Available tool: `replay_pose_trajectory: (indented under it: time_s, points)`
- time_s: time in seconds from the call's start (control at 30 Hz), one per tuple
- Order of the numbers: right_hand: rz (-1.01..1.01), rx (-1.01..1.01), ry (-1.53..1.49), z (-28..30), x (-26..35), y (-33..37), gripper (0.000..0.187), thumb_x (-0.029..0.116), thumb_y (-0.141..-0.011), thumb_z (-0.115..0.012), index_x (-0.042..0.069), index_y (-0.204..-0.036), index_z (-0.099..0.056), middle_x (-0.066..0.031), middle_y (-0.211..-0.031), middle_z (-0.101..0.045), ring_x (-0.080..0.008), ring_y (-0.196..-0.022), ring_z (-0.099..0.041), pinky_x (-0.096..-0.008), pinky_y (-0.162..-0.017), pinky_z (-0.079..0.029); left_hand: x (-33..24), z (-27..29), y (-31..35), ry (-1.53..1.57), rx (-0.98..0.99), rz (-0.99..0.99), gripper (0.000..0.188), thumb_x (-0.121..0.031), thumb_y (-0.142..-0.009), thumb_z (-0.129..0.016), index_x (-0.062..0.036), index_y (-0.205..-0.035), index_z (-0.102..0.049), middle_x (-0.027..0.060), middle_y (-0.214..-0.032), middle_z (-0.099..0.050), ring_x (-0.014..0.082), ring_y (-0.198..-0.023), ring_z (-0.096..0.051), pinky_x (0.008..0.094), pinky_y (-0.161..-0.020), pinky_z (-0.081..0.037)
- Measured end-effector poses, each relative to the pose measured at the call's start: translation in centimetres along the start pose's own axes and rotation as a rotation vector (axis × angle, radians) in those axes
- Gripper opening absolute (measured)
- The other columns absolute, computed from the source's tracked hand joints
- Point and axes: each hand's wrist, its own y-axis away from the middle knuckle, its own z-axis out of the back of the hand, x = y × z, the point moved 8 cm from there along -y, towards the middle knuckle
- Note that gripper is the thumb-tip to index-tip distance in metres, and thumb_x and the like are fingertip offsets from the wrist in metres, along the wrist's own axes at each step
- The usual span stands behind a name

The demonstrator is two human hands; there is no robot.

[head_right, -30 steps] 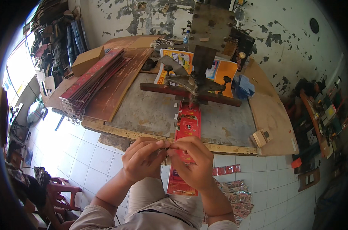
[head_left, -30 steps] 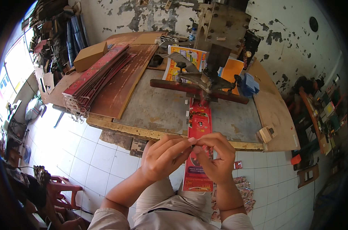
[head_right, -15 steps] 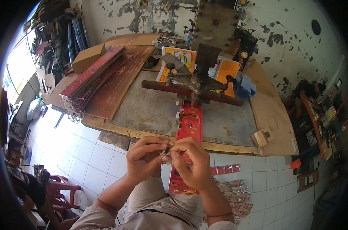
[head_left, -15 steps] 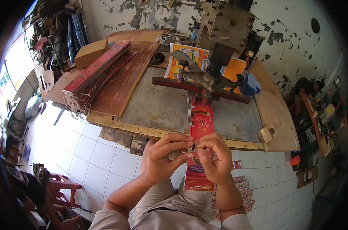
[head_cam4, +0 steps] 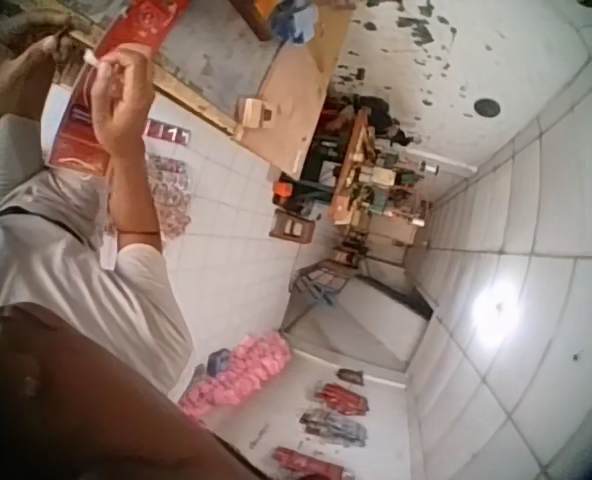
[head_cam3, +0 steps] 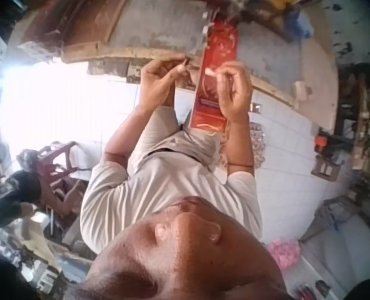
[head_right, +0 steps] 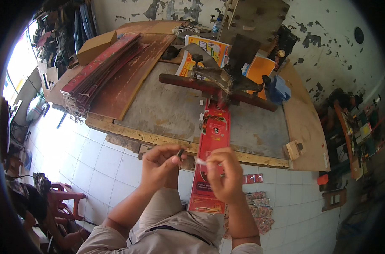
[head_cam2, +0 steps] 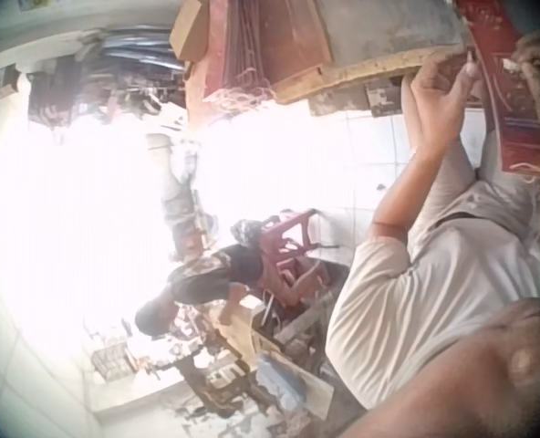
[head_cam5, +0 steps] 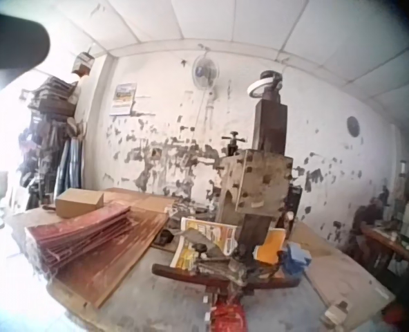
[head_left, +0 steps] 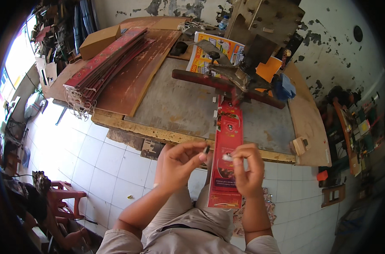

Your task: The person applies small white adhesive strips to red printed cardstock packaging by hand using a small wooden block to press them down, then folds the packaging.

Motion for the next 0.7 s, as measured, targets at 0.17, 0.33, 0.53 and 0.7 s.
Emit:
replay_pose_trajectory:
  time_s: [0.17, 0.33, 0.53, 0.7]
  points:
    - [-0.316, -0.122, 0.172, 7.6, -7.4, 3.0, 0.010, 0.006, -0.105, -0.065, 0.001, -0.097, -0.066, -0.0068, -0.092, -0.065, -0.0158, -0.084, -0.062, -0.0316, -0.079, -0.051, -2.4, 3.5, -5.9, -0.494, -0.021, -0.136, 0.028, -0.005, -0.099, -0.083, -0.0011, -0.127, -0.080, 0.0103, -0.120, -0.084, 0.0160, -0.109, -0.079, 0.0318, -0.097, -0.062]
    - [-1.331, 0.359, 0.489, 17.5, -9.2, 12.0, 0.013, 0.008, -0.105, -0.068, -0.004, -0.105, -0.075, -0.0084, -0.093, -0.077, -0.0130, -0.091, -0.071, -0.0287, -0.078, -0.053, -2.7, 6.0, -12.2, -0.849, 0.130, -0.137, 0.029, -0.009, -0.097, -0.083, -0.0047, -0.125, -0.081, 0.0104, -0.120, -0.083, 0.0204, -0.109, -0.079, 0.0352, -0.098, -0.062]
    - [-0.394, 0.306, 0.646, 9.3, -9.7, 2.6, 0.026, 0.014, -0.106, -0.073, 0.001, -0.128, -0.073, -0.0154, -0.147, -0.067, -0.0332, -0.136, -0.065, -0.0437, -0.116, -0.049, 0.9, 5.8, -18.4, -1.043, 0.294, -0.200, 0.027, -0.014, -0.095, -0.083, -0.0051, -0.121, -0.081, 0.0141, -0.117, -0.081, 0.0283, -0.107, -0.079, 0.0398, -0.096, -0.062]
    - [-0.266, 0.365, 0.512, 2.5, -15.3, -1.6, 0.042, 0.022, -0.108, -0.073, 0.006, -0.147, -0.069, -0.0143, -0.160, -0.060, -0.0356, -0.147, -0.057, -0.0469, -0.124, -0.044, 3.2, 5.9, -19.3, -1.044, 0.318, -0.318, 0.024, -0.013, -0.094, -0.084, -0.0036, -0.116, -0.081, 0.0152, -0.117, -0.080, 0.0318, -0.105, -0.078, 0.0417, -0.095, -0.062]
